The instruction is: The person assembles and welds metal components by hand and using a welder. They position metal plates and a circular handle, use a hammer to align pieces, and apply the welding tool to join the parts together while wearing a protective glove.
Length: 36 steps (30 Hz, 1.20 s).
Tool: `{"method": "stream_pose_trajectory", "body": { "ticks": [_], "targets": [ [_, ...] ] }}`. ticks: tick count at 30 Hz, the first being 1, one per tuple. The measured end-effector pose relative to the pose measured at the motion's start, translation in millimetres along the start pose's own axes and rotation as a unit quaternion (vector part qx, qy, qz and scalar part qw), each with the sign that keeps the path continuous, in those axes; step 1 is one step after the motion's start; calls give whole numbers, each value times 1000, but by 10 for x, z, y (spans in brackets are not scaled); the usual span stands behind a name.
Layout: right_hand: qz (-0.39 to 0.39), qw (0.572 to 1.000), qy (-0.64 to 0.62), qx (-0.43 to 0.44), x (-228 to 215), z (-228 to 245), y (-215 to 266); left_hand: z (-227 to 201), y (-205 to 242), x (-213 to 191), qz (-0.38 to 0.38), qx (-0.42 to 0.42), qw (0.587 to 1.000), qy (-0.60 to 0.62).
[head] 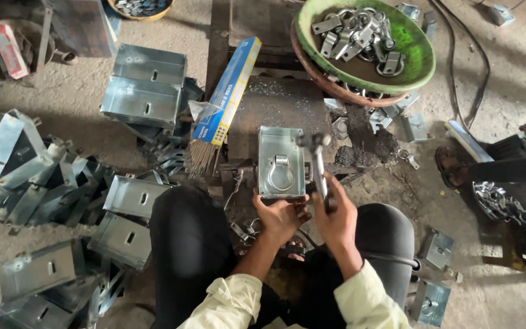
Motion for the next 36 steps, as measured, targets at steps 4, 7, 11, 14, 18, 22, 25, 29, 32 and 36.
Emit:
{"method": "stream_pose_trajectory", "body": {
  "ticks": [4,7,11,14,18,22,25,29,32,36],
  "targets": [
    [116,973,-169,107,305,-563,-887,-29,18,94,-7,0,1000,18],
    [186,969,-117,113,593,-1008,-1701,-121,64,199,5,-27,999,44],
    [176,979,92,36,545,-1145,-2029,-146,83,301,2,-30,999,39],
    [162,975,141,54,50,-872,-1660,-180,31,205,-157,3,988,2],
    [-60,991,-47,111,-1165,-649,-735,-701,88,493,-124,204,858,-455],
    [-250,951,-133,126,-1935,-1126,64,-1339,-20,1234,19,373,734,-568],
    [-286,916,-161,229,-2133,-2037,325,-1615,-91,1745,124,447,505,-727],
    [-190,855,-256,409,-1671,-3265,385,-1822,-356,1845,158,393,458,-782],
    [-102,784,-324,519,-1284,-3623,611,-1899,-542,1776,232,406,416,-780],
    [-46,720,-391,571,-1186,-3747,780,-2310,-805,1464,243,334,451,-791]
  ]
}}
Point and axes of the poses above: each hand's wrist, its own y-axis away from the middle knuckle, its own x-axis out of the palm, z = x × y, the point moved 6 cm from there along -y, towards the middle knuckle, and after that the axes turned 15 degrees about x, right-handed, at the moved point
